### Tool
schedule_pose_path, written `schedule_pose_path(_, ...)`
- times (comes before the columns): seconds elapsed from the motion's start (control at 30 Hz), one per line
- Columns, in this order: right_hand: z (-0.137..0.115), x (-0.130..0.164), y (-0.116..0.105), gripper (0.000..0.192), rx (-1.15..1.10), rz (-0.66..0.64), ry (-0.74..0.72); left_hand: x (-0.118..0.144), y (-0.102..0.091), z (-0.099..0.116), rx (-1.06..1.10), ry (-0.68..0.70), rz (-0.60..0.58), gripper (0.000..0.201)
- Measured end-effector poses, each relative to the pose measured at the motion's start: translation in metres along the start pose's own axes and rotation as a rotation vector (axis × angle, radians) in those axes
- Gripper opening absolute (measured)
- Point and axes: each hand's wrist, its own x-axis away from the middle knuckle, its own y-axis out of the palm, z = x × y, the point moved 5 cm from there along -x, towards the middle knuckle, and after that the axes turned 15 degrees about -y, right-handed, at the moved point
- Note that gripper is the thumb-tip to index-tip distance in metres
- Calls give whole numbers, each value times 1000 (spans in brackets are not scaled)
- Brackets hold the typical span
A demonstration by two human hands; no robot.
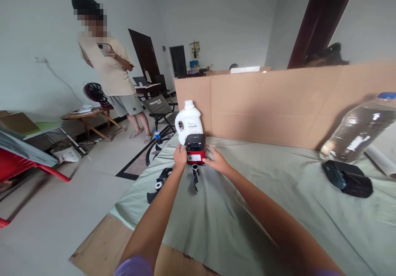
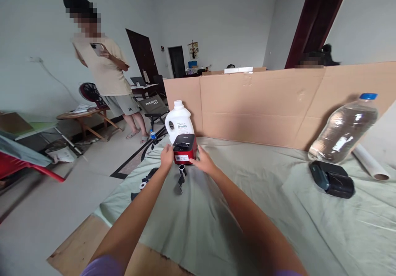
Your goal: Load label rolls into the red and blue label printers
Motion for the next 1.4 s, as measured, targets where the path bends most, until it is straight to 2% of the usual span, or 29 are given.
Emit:
schedule_pose_path(0.07,4,43,-43,71,128,-13,35,26,-10,7,-9,70,87,46)
schedule_pose_path(0.13,9,103,-105,60,278,-17,20,57,-18,13,-75,190,109,47)
schedule_pose_path(0.23,21,208,-224,45,559,78,133,94,-21,7,-338,264,-14,42)
schedule_pose_path(0.33,17,296,-332,35,885,263,319,106,-17,-14,-597,170,-214,45)
schedule_pose_path(0.4,12,329,-375,38,1024,328,479,103,-14,-20,-659,129,-252,47)
schedule_pose_path(0.47,14,341,-395,50,1046,333,658,96,-12,-17,-714,127,-203,40)
schedule_pose_path(0.53,22,339,-399,65,995,323,804,93,-9,-8,-792,138,-149,33)
schedule_pose_path(0.6,30,328,-397,78,947,334,872,95,-8,3,-865,153,-121,31)
schedule_pose_path(0.7,39,307,-394,95,919,379,853,106,-15,14,-934,170,-87,31)
schedule_pose_path(0.83,45,287,-396,110,919,474,820,119,-34,6,-944,131,-77,31)
schedule_pose_path(0.97,44,280,-400,106,903,530,826,127,-52,-1,-775,129,-144,32)
schedule_pose_path(1.03,37,279,-396,98,910,552,808,139,-57,8,-688,220,-99,31)
schedule_pose_path(1.1,24,277,-381,93,924,541,755,162,-54,23,-581,358,9,27)
schedule_pose_path(1.17,6,270,-353,90,911,492,681,192,-35,34,-433,451,55,24)
schedule_pose_path(1.2,-5,265,-334,90,890,462,642,208,-18,36,-354,466,6,24)
schedule_pose_path(1.33,-54,241,-243,92,741,382,495,265,74,28,-217,411,-497,33)
schedule_pose_path(1.4,-77,234,-202,99,677,361,441,284,102,19,-255,416,-681,45)
